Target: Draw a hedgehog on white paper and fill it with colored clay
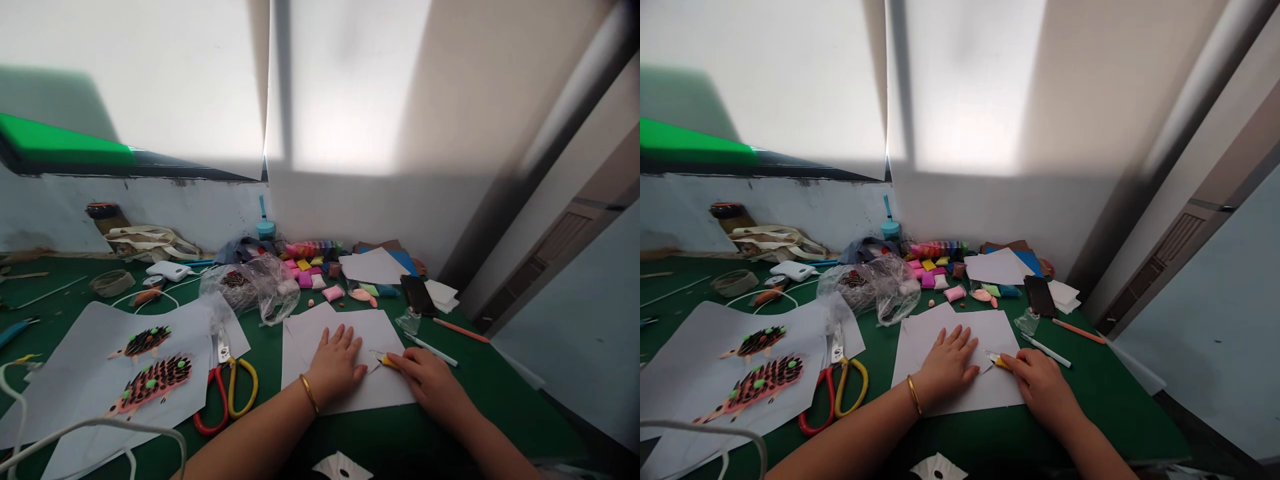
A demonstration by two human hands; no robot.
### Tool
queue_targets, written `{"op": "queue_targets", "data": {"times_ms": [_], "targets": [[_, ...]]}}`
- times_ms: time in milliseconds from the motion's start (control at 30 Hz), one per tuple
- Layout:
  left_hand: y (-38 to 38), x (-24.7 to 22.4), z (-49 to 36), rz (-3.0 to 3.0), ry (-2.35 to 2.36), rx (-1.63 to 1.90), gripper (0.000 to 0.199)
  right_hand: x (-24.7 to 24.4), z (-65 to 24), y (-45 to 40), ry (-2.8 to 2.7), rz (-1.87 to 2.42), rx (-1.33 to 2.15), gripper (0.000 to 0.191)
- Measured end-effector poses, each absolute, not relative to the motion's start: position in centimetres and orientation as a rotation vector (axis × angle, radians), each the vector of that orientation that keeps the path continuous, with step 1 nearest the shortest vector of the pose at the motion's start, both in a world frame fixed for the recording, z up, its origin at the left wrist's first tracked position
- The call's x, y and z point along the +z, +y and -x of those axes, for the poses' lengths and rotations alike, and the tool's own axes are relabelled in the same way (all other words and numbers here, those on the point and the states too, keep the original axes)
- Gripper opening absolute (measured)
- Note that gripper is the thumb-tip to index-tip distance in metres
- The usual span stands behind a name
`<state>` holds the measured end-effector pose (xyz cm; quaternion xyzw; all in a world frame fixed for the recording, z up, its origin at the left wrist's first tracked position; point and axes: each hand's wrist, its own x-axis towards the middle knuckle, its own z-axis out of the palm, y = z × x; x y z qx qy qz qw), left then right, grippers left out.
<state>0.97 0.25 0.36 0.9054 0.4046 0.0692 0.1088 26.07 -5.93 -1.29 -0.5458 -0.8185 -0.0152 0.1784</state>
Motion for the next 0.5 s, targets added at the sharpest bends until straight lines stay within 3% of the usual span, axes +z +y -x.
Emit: {"op": "queue_targets", "data": {"times_ms": [500], "targets": [[-0.01, 1.16, -0.59, -2.685, 1.168, 0.217, 0.059, -0.80, -25.59, -5.69, -2.350, 1.493, -0.010, 0.036]]}}
